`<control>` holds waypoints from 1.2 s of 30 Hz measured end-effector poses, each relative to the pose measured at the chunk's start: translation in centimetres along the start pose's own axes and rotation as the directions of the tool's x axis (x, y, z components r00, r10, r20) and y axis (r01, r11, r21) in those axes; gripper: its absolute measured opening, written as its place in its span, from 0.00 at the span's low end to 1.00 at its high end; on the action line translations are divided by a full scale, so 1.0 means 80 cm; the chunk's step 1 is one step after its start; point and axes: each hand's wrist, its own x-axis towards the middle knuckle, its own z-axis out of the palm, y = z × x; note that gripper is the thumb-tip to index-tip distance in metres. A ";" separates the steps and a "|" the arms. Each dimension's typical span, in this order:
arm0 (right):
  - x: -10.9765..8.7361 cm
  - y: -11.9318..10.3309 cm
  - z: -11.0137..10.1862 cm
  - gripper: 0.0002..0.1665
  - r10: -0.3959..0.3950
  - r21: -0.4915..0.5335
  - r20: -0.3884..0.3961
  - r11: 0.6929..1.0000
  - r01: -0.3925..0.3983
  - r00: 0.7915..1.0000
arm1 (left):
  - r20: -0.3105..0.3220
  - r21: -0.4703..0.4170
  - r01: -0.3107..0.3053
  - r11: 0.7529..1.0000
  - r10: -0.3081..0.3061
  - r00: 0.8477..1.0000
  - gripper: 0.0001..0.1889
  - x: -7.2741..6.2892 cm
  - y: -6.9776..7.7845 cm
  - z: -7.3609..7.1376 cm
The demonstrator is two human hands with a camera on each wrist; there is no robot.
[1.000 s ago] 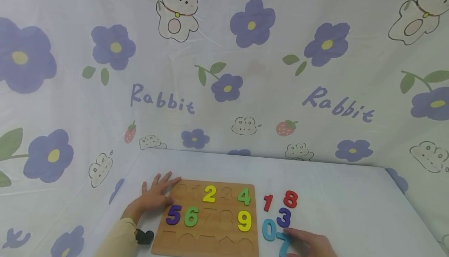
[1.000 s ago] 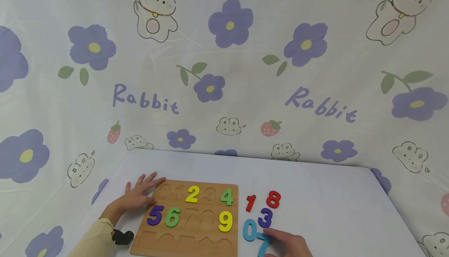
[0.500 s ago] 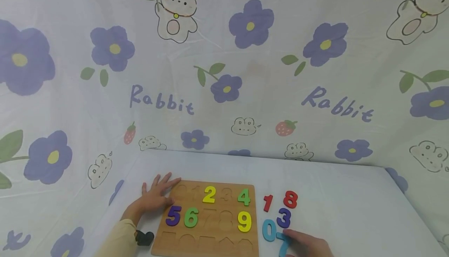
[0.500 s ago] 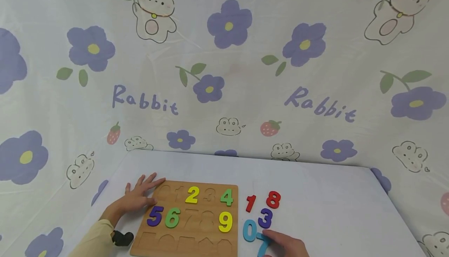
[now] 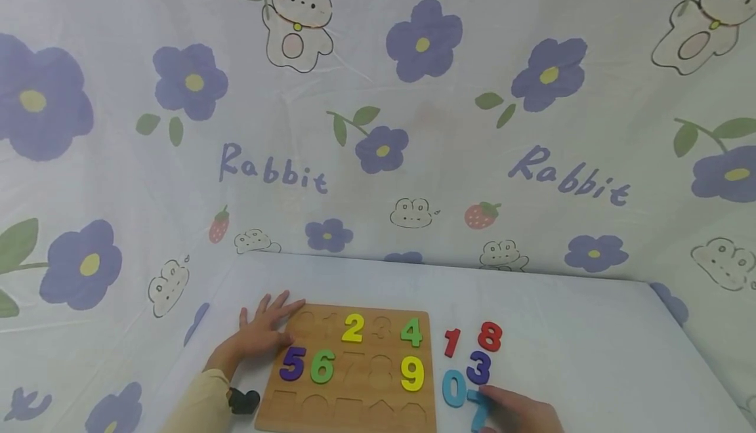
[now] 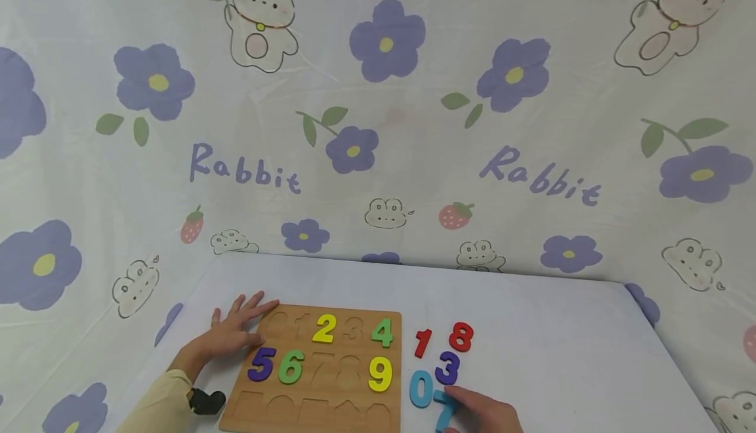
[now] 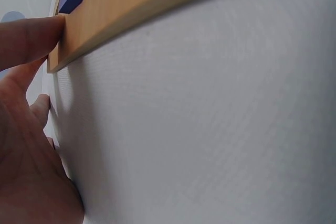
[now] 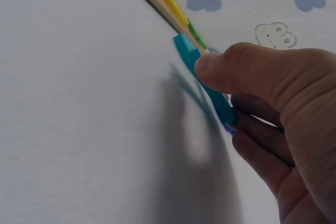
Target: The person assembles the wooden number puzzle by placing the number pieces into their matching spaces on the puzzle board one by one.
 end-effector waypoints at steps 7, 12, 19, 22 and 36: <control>0.003 -0.019 -0.024 0.43 0.019 0.031 -0.008 0.999 -0.019 1.000 | 0.007 0.027 0.007 1.000 -0.007 1.000 0.41 -0.001 0.003 -0.002; 0.001 -0.038 -0.037 0.39 -0.039 0.061 -0.086 0.997 0.044 0.996 | -0.002 0.008 -0.007 1.000 0.007 1.000 0.41 -0.001 -0.001 -0.001; 0.007 -0.066 -0.047 0.38 -0.185 0.066 -0.131 0.979 0.195 0.974 | -0.031 -0.020 -0.059 0.998 0.058 0.998 0.41 0.008 -0.021 0.006; 0.013 -0.082 -0.047 0.37 -0.220 0.088 -0.131 0.969 0.233 0.967 | -0.030 -0.020 -0.064 0.998 0.063 0.998 0.41 0.010 -0.023 0.008; 0.047 -0.157 -0.026 0.31 -0.340 0.077 -0.215 0.929 0.363 0.915 | -0.036 -0.005 -0.044 0.999 0.044 0.998 0.41 0.000 -0.007 0.005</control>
